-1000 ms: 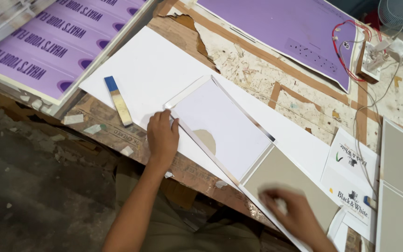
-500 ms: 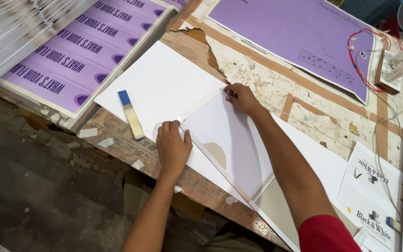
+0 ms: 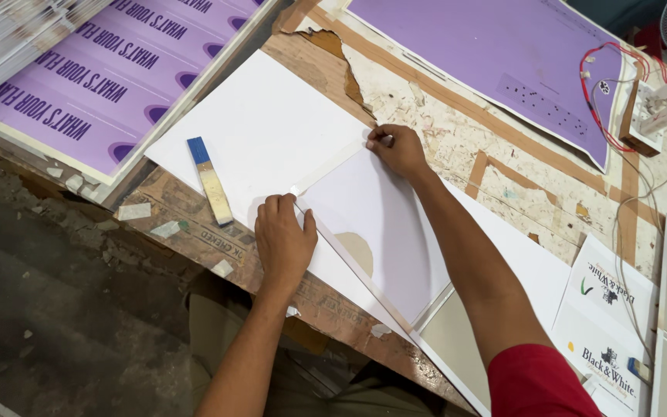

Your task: The person aligns printed sheets on a workbench and uses a blue-handled tool to press along the fold lines, then stacks the finished units. The person repeats this process for multiple sheets, handling them one at a time.

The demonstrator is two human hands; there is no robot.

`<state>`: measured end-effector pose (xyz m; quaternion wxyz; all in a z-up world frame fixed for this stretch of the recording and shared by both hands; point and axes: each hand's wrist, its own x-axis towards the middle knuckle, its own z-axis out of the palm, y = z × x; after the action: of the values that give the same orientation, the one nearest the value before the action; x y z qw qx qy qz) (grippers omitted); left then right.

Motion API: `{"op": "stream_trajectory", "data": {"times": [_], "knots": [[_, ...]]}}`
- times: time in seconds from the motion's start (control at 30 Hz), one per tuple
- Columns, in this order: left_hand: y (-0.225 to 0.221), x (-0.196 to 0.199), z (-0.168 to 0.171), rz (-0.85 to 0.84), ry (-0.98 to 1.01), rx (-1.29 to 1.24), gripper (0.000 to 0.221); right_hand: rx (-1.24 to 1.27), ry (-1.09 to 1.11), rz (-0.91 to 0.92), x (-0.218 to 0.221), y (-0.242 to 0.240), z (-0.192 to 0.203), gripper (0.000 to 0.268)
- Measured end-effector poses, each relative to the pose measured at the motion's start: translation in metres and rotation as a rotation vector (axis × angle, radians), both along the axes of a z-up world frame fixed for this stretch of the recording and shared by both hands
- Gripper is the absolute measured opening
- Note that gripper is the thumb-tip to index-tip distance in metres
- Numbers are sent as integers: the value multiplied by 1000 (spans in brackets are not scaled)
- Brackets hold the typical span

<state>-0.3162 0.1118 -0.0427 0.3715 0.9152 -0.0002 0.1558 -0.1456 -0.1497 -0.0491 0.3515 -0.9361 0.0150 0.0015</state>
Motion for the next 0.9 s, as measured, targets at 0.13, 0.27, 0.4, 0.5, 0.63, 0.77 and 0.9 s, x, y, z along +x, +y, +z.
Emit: {"op": "stream_trajectory", "data": {"times": [0.13, 0.27, 0.4, 0.5, 0.63, 0.77, 0.9], "knots": [[-1, 1, 1, 10, 9, 0, 39, 70, 42, 82, -4, -15, 1, 18], [-2, 0, -1, 14, 4, -10, 40, 17, 44, 177, 1, -19, 5, 16], [-2, 0, -1, 7, -16, 34, 41, -131, 19, 324, 7, -16, 14, 17], [-3, 1, 0, -2, -17, 52, 42, -182, 31, 378, 10, -13, 22, 17], [-4, 2, 3, 2, -2, 62, 42, -215, 99, 386, 10, -7, 32, 13], [-4, 5, 9, 11, 48, 55, 46, -244, 169, 356, 10, 0, 41, 11], [-3, 7, 12, 1, 100, 47, 39, -271, 152, 347, 4, 3, 40, 10]]}}
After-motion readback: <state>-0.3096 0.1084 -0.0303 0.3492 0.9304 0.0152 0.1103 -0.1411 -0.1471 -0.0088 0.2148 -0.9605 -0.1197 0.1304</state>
